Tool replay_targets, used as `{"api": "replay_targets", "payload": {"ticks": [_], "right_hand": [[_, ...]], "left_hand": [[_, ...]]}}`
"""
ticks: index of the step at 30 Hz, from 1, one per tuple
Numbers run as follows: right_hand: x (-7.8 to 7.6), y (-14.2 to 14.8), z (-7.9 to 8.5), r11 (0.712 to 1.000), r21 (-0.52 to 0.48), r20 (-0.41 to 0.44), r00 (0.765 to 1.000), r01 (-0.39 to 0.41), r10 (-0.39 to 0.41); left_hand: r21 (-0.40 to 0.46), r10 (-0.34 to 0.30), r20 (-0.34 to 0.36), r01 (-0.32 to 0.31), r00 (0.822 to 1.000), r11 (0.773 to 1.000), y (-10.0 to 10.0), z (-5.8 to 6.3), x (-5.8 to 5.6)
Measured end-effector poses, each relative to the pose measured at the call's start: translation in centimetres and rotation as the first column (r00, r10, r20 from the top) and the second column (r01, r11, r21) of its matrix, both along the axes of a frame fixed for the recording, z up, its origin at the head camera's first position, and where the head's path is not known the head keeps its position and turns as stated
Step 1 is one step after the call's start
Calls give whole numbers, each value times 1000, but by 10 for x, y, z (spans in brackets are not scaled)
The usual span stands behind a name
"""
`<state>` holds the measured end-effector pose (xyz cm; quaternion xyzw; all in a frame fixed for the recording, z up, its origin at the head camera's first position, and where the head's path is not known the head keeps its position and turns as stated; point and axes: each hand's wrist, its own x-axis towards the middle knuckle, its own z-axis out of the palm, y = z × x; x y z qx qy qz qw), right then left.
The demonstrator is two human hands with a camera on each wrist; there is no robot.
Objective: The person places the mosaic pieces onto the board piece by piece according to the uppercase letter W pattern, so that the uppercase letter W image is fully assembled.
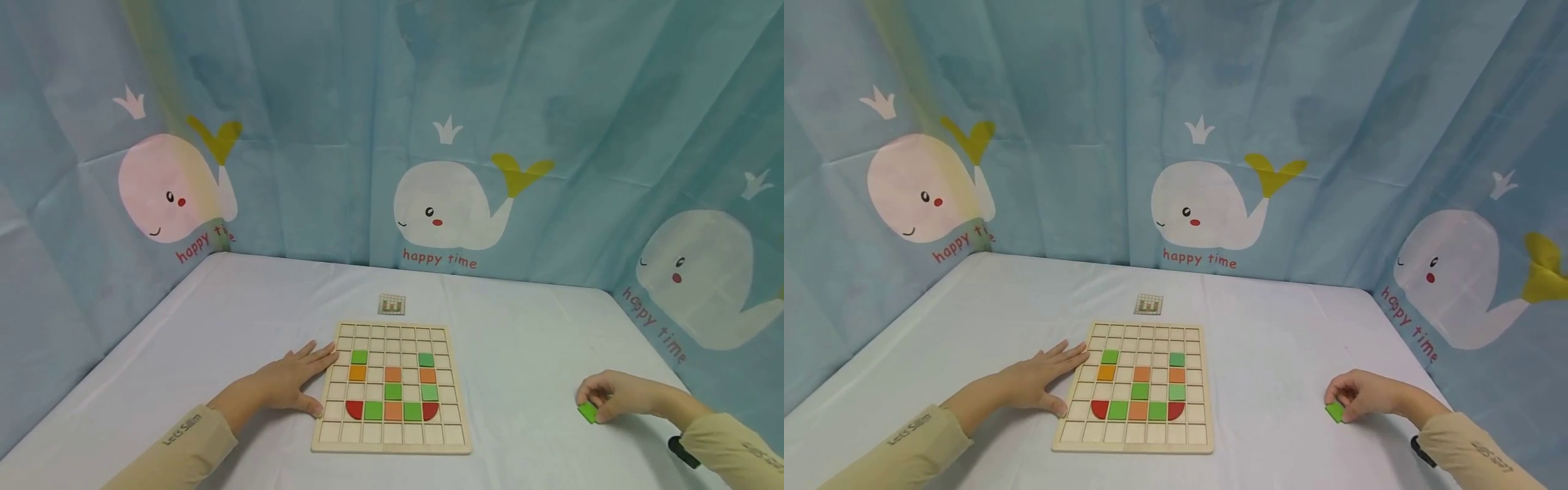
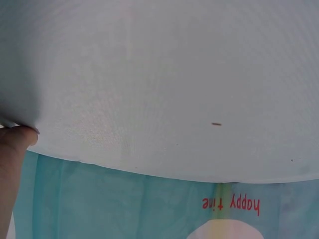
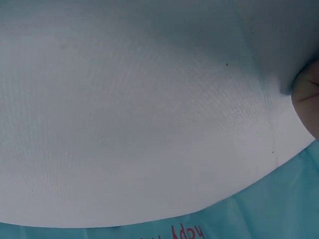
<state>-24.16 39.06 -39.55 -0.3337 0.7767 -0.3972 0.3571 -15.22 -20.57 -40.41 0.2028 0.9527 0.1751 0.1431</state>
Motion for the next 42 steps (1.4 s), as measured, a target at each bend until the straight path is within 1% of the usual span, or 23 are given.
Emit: {"api": "replay_targets", "payload": {"ticks": [6, 13, 17, 20, 26, 33, 37, 42], "right_hand": [[7, -1, 1, 994, 54, -15, 996, 93, -93], [12, -3, 3, 987, 61, -31, 989, 149, -148], [14, -5, 7, 967, 104, -37, 973, 232, -229], [16, -8, 9, 954, 117, -41, 961, 277, -274], [18, -18, 12, 949, 93, -34, 954, 300, -298], [23, -32, 29, 926, 84, -3, 929, 368, -369], [25, -40, 37, 923, 56, 16, 924, 382, -383], [27, -51, 46, 922, 16, 27, 921, 387, -387]], "left_hand": [[10, -7, -3, 7, 1000, 1000, 2, 3, 1], [8, 2, 2, -2, 1000, 1000, 0, 0, 0], [11, -2, 0, 2, 1000, 1000, -1, -2, -1], [14, -3, 3, 3, 1000, 1000, -1, -2, -1], [15, -1, 4, 1, 1000, 1000, -1, -1, 0], [7, -3, 2, 3, 1000, 1000, -2, -2, -1], [-5, -3, 2, 3, 1000, 1000, -2, -3, -2], [-6, -4, -2, 4, 1000, 1000, -2, -3, -1]]}}
